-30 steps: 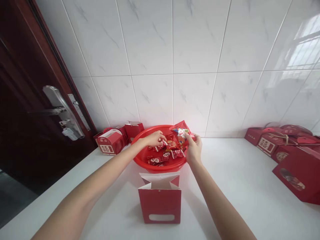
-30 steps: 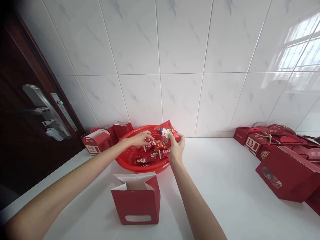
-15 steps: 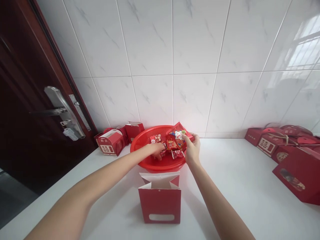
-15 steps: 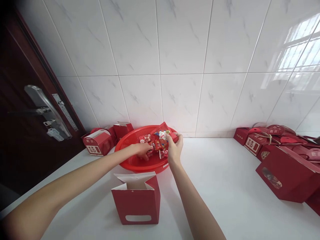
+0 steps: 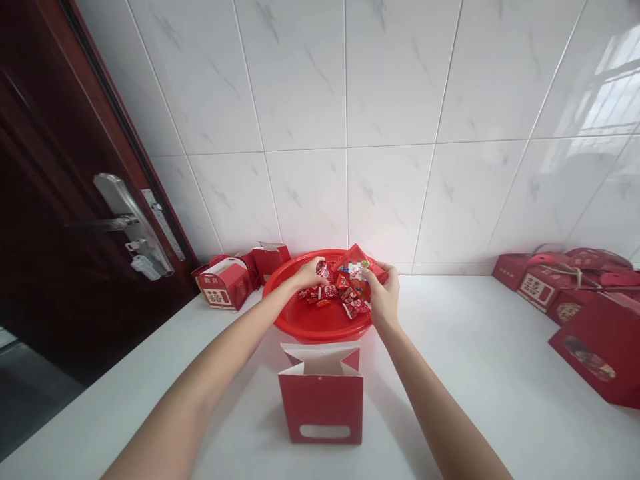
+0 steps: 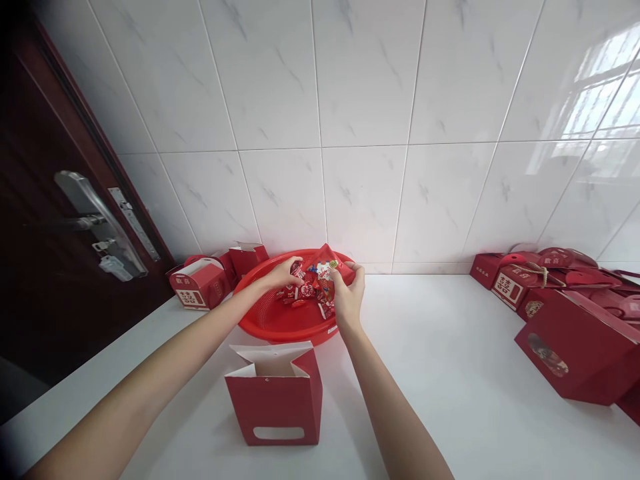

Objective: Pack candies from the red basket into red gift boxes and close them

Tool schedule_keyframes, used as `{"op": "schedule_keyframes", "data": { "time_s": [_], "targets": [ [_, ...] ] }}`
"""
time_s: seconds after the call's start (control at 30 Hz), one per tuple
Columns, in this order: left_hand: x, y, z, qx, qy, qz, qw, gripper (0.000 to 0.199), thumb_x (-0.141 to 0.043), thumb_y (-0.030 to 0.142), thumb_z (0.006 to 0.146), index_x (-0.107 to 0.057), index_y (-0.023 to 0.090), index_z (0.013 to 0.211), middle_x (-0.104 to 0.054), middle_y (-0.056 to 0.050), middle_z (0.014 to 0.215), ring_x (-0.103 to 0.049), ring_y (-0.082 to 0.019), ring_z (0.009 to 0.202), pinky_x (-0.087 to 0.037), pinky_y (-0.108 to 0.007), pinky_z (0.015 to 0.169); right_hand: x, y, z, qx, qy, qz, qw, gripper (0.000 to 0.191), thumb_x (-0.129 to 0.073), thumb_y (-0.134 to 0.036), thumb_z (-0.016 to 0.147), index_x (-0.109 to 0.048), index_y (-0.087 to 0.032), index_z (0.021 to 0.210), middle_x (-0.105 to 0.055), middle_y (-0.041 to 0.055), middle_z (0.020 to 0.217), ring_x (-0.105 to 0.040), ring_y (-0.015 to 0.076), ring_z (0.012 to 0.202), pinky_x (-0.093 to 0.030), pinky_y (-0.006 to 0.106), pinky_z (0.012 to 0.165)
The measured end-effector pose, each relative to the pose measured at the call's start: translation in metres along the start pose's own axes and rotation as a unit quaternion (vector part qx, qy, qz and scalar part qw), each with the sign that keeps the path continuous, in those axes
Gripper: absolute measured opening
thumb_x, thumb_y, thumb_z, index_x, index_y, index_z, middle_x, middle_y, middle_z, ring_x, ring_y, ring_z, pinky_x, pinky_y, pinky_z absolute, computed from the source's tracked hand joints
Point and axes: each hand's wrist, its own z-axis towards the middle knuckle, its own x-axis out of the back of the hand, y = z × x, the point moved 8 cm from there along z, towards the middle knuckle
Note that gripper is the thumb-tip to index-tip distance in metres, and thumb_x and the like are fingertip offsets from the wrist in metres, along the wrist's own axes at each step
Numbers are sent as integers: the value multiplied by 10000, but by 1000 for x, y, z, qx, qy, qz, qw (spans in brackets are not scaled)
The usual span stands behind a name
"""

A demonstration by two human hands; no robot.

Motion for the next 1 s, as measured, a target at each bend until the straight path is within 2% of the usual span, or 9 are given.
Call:
{"op": "schedule_keyframes", "data": {
  "time_s": [0.13, 0.23, 0.47, 0.67, 1.0],
  "targets": [
    [2, -14, 2, 49, 12, -66, 997, 384, -651, 323, 981, -583, 166, 1325, -625, -112, 1289, -666, -241, 1059, -598, -440, 876, 1, 0, 0, 12, -2, -13, 1000, 364, -778, -399, 696, -589, -238, 963, -700, 35, 943, -659, 260, 967, -559, 378, 778],
    [0, -23, 3, 74, 10, -96, 993, 382, -646, 328, 984, -584, 166, 1324, -622, -113, 1294, -664, -242, 1065, -597, -440, 879, 0, -1, 0, 18, -3, -19, 1000, 363, -771, -400, 698, -594, -237, 970, -699, 36, 947, -655, 262, 977, -557, 382, 788],
    [-4, -28, 8, 104, -13, -132, 986, 359, -637, 341, 989, -598, 159, 1295, -646, -105, 1246, -674, -231, 1029, -597, -431, 867, -2, -5, -4, 14, -7, -25, 1000, 354, -754, -402, 700, -594, -234, 966, -690, 41, 983, -649, 261, 971, -546, 388, 798],
    [-8, -29, 11, 100, -26, -149, 983, 368, -631, 355, 992, -595, 160, 1303, -644, -107, 1251, -673, -234, 1036, -595, -436, 873, -3, -5, -4, 13, -14, -26, 999, 355, -750, -397, 706, -594, -232, 979, -691, 47, 1007, -644, 261, 978, -543, 388, 793],
    [-6, -28, 17, 36, -15, -149, 988, 372, -645, 337, 984, -597, 166, 1310, -617, -115, 1317, -649, -256, 1112, -576, -469, 927, -4, -5, -3, 32, -26, -27, 999, 341, -748, -390, 722, -613, -231, 993, -703, 32, 955, -650, 244, 938, -545, 364, 775]
  ]
}}
